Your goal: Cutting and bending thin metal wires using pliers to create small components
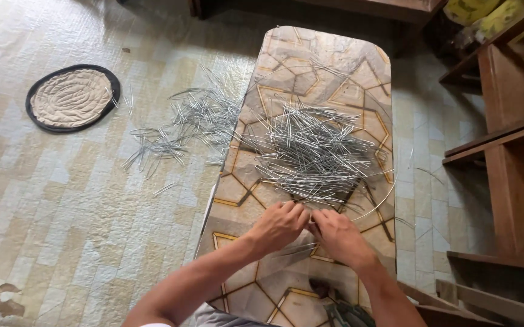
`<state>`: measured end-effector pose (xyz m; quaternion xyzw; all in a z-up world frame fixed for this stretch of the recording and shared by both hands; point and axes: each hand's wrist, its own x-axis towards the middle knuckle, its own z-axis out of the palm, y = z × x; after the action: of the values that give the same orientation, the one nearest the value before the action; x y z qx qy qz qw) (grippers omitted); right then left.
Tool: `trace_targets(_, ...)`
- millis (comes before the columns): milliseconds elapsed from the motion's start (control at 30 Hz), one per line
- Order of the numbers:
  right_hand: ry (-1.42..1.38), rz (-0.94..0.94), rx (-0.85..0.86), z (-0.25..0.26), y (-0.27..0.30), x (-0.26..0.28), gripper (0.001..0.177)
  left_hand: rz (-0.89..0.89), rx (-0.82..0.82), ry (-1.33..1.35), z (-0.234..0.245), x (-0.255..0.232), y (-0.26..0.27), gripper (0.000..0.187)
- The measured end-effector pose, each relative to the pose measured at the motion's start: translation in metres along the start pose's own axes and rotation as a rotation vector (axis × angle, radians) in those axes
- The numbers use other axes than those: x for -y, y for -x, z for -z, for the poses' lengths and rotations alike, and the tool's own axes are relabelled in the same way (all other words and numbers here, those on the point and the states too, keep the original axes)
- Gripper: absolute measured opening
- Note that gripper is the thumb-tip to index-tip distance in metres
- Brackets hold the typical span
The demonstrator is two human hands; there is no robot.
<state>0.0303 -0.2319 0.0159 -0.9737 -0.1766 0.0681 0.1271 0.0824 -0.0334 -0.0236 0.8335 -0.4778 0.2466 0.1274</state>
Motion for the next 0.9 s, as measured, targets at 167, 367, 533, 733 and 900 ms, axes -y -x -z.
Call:
trace_targets(167, 0.105, 0.089, -0.119, -0.035, -0.003, -0.016, 0.016, -0.054, 0.175, -0.023, -0.027, 0.016, 0.015, 0.012)
trace_targets(367, 0.141, 0.157, -0.253, -0.049, -0.004, -0.022, 0.017, -0.167, 0.211, -0.032, -0.066, 0.031, 0.032, 0.011)
trace_targets(533, 0.124, 0.161, -0.324, -0.036, -0.004, -0.014, 0.013, -0.261, 0.203, -0.053, -0.049, 0.036, 0.024, 0.010)
trace_targets(733, 0.080, 0.183, -0.370, -0.052, -0.006, -0.019, 0.011, -0.312, 0.259, -0.047, -0.036, 0.039, 0.014, 0.007)
trace_targets(900, -0.015, 0.195, -0.237, -0.036, -0.004, -0.011, 0.038, -0.332, 0.706, -0.079, -0.011, 0.038, -0.004, 0.029)
